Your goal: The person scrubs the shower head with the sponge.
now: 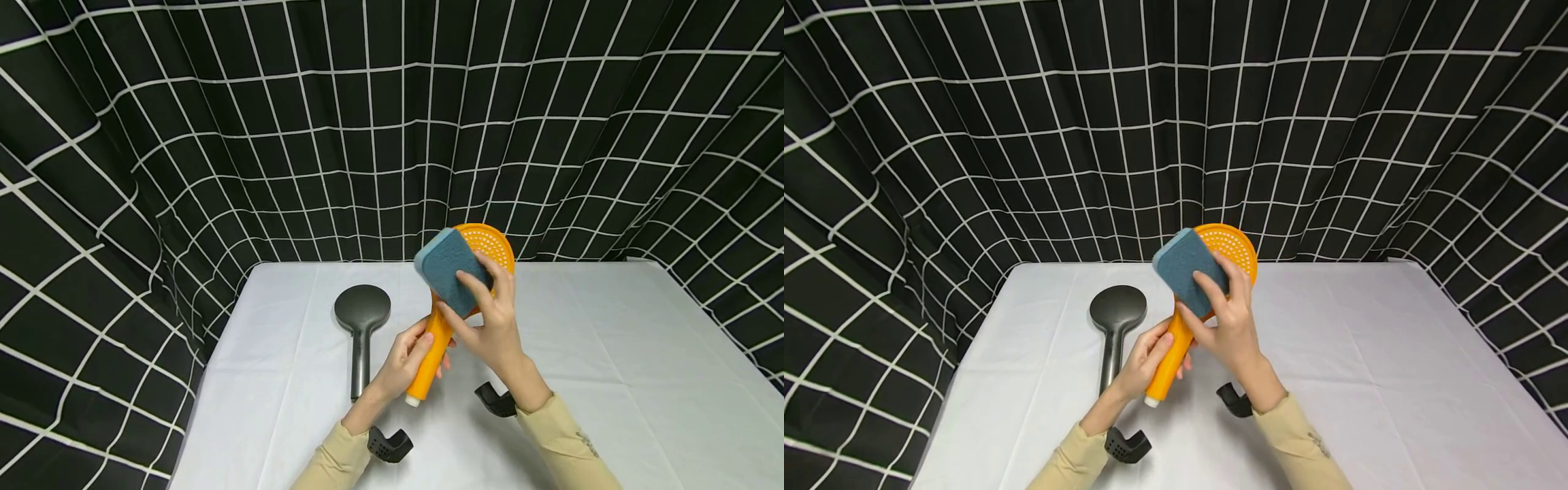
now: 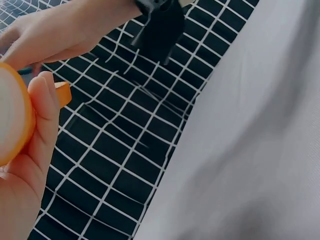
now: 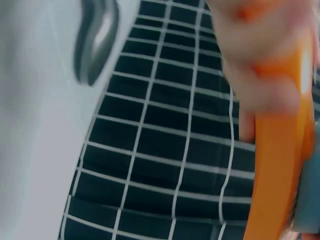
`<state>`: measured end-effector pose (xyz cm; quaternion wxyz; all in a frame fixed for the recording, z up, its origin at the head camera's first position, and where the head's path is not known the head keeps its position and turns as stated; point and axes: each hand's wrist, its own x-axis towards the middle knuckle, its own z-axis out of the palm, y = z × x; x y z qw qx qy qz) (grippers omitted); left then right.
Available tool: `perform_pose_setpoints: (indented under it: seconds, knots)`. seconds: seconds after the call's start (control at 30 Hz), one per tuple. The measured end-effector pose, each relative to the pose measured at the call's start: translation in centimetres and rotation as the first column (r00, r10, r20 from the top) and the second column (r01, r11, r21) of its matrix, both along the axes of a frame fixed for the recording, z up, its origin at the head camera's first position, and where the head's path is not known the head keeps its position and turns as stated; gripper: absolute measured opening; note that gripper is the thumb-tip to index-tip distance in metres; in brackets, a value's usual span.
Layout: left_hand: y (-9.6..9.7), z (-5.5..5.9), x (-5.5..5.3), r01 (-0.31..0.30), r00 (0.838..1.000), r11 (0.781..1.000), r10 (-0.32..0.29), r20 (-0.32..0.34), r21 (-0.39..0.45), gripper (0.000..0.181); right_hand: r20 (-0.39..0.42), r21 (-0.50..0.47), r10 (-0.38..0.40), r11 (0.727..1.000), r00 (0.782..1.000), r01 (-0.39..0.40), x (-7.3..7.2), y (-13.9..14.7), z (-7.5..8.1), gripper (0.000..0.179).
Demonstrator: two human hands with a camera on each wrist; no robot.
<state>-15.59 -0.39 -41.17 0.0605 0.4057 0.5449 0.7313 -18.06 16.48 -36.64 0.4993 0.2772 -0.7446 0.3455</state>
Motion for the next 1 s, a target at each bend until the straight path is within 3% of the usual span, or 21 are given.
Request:
perform_pose_setpoints:
  seconds: [0.1, 0.2, 0.3, 0.37, 0.43, 0.53, 0.63, 0.87, 1.0]
  knots:
    - [0.1, -0.3, -0.1, 0.004, 1.0, 1.0, -0.004, 0.012, -0.005, 0.031, 0.003, 0.022, 0.015, 1.0, 1.0, -0.015, -0.1, 0.0, 0.2, 0.042]
    - [0.3, -1.0, -0.4, 0.011, 1.0, 1.0, -0.011, 0.015, -0.009, 0.03, 0.045, -0.078, -0.086, 0.993, 0.995, 0.089, -0.8, 1.2, 0.8, 0.04]
    - [0.4, -1.3, -0.5, 0.01, 0.999, 1.0, -0.009, 0.036, -0.021, 0.03, 0.105, -0.157, -0.192, 0.966, 0.976, 0.207, -1.2, 2.7, 1.1, 0.041]
    - [0.4, -1.4, -0.5, 0.002, 0.999, 1.0, 0.0, 0.051, -0.03, 0.03, 0.119, -0.168, -0.215, 0.958, 0.969, 0.233, -1.2, 3.1, 0.9, 0.041]
    - [0.4, -1.4, -0.4, -0.006, 0.998, 0.999, 0.009, 0.066, -0.039, 0.031, 0.111, -0.13, -0.195, 0.969, 0.975, 0.209, -0.8, 2.8, 0.5, 0.041]
    - [0.4, -1.5, -0.5, -0.022, 0.998, 0.999, 0.024, 0.06, -0.045, 0.031, 0.087, -0.022, -0.108, 0.994, 0.99, 0.11, 0.1, 1.7, -0.2, 0.043]
    - [0.4, -1.5, -0.7, -0.043, 0.997, 0.998, 0.046, 0.056, -0.049, 0.033, 0.084, 0.031, -0.051, 0.998, 0.995, 0.048, 0.5, 1.2, -0.5, 0.043]
    - [0.3, -1.3, -0.6, -0.067, 0.993, 0.996, 0.071, 0.098, -0.051, 0.034, 0.131, -0.1, -0.194, 0.973, 0.972, 0.208, -1.2, 4.3, 0.0, 0.041]
    - [0.2, -1.4, -0.7, -0.061, 0.995, 0.997, 0.065, 0.077, -0.045, 0.033, 0.119, -0.061, -0.166, 0.983, 0.979, 0.174, -0.4, 3.6, -0.7, 0.042]
